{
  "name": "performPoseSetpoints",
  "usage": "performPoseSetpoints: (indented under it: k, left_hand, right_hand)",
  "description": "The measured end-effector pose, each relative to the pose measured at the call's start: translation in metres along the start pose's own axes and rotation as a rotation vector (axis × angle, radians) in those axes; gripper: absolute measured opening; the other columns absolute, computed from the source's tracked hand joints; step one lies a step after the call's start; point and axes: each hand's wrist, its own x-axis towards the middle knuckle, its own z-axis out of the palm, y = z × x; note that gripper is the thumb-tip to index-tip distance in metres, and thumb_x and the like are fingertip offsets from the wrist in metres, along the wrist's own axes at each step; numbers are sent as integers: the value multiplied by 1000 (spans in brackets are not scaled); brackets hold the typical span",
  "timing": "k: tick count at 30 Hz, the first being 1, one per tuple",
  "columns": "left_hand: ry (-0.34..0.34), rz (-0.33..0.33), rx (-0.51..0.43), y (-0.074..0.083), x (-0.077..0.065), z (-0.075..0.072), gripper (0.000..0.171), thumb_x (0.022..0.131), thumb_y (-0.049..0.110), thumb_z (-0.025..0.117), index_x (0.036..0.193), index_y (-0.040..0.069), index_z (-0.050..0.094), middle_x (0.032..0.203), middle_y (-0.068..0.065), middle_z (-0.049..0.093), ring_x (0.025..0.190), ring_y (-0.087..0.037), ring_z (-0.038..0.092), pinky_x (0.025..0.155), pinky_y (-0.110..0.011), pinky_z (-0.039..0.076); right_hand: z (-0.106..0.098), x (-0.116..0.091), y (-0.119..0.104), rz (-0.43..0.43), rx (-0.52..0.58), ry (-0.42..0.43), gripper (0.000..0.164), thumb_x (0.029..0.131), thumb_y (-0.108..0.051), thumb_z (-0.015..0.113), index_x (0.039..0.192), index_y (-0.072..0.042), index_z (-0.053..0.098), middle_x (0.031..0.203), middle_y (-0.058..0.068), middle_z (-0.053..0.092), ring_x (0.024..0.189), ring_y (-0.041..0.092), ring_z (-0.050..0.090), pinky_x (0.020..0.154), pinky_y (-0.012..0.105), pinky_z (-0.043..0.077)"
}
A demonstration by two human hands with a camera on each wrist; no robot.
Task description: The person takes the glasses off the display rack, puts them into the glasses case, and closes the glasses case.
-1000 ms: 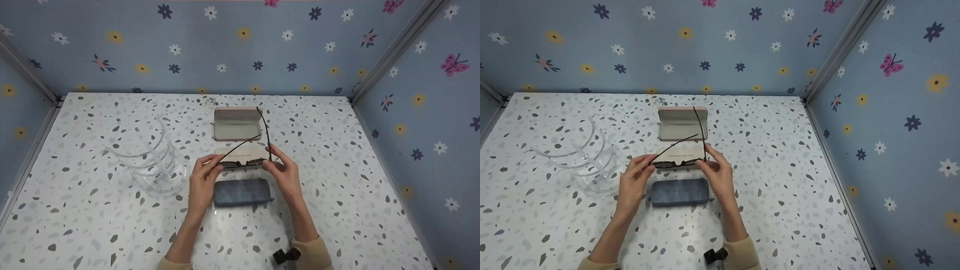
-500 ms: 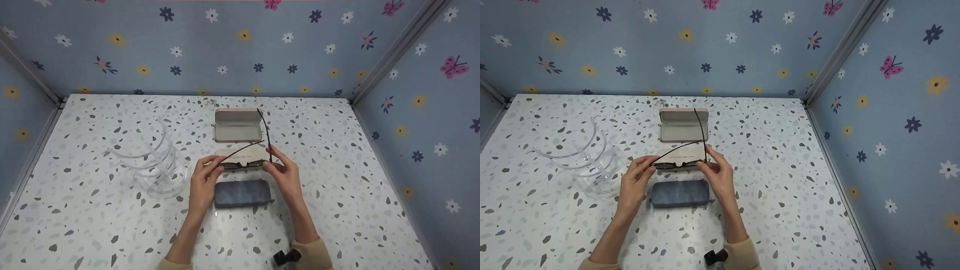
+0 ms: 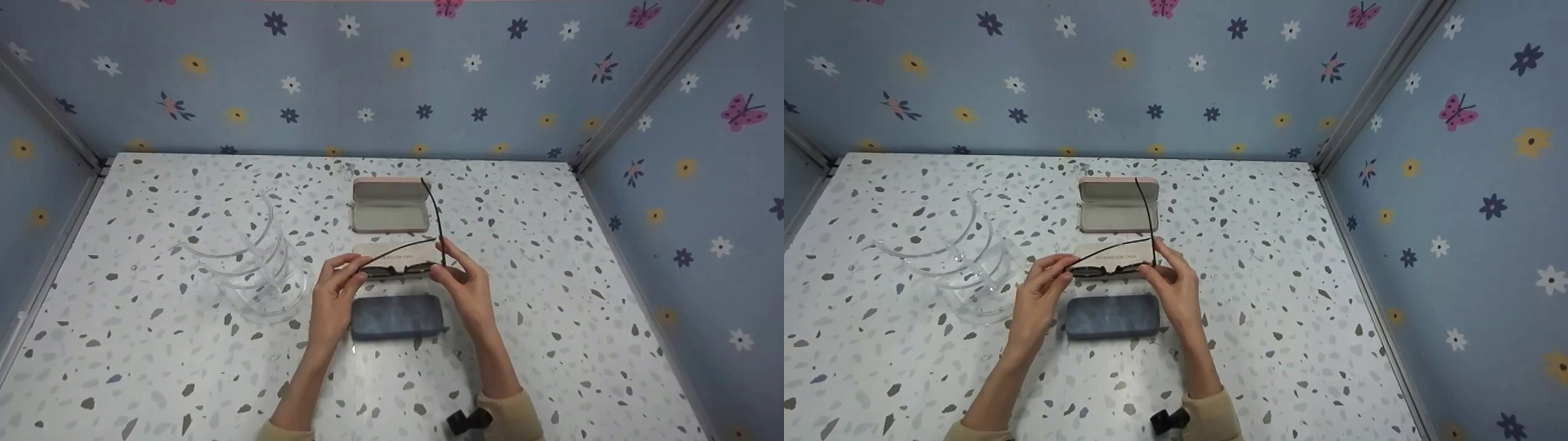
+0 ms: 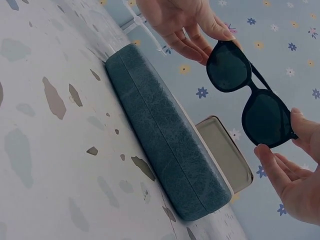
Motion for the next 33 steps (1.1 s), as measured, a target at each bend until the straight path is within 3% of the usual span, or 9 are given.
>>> performPoseSetpoints:
  k: [14, 24, 29, 33]
  left_hand:
    - [-31, 33, 51, 0, 2, -4, 25, 97, 22, 69, 120, 22, 77, 133, -1, 61, 120, -16, 61, 96, -18, 52]
    - [-59, 31, 89, 1, 4, -5, 23, 98, 21, 67, 118, 19, 77, 129, -2, 61, 124, -15, 57, 104, -23, 51]
    - [-66, 36, 96, 1, 5, -6, 23, 98, 21, 67, 118, 20, 77, 127, -1, 61, 122, -14, 57, 103, -23, 51]
    - [-73, 35, 94, 2, 5, -7, 23, 98, 23, 67, 118, 21, 77, 127, -1, 60, 121, -14, 57, 103, -24, 51]
  right_hand:
    - [0, 0, 0, -12, -5, -5, 55, 96, -10, 73, 148, -11, 56, 148, 17, 59, 101, 24, 77, 92, 33, 62]
    - [-2, -1, -1, -16, -33, -16, 54, 96, -10, 72, 148, -12, 57, 150, 25, 54, 108, 46, 71, 90, 32, 63]
    - [-2, 0, 0, -21, -28, -16, 53, 97, -9, 72, 148, -11, 56, 150, 25, 55, 107, 45, 71, 89, 32, 63]
    - [-2, 0, 1, -26, -30, -19, 53, 97, -8, 71, 147, -9, 56, 149, 23, 56, 106, 36, 74, 90, 32, 63]
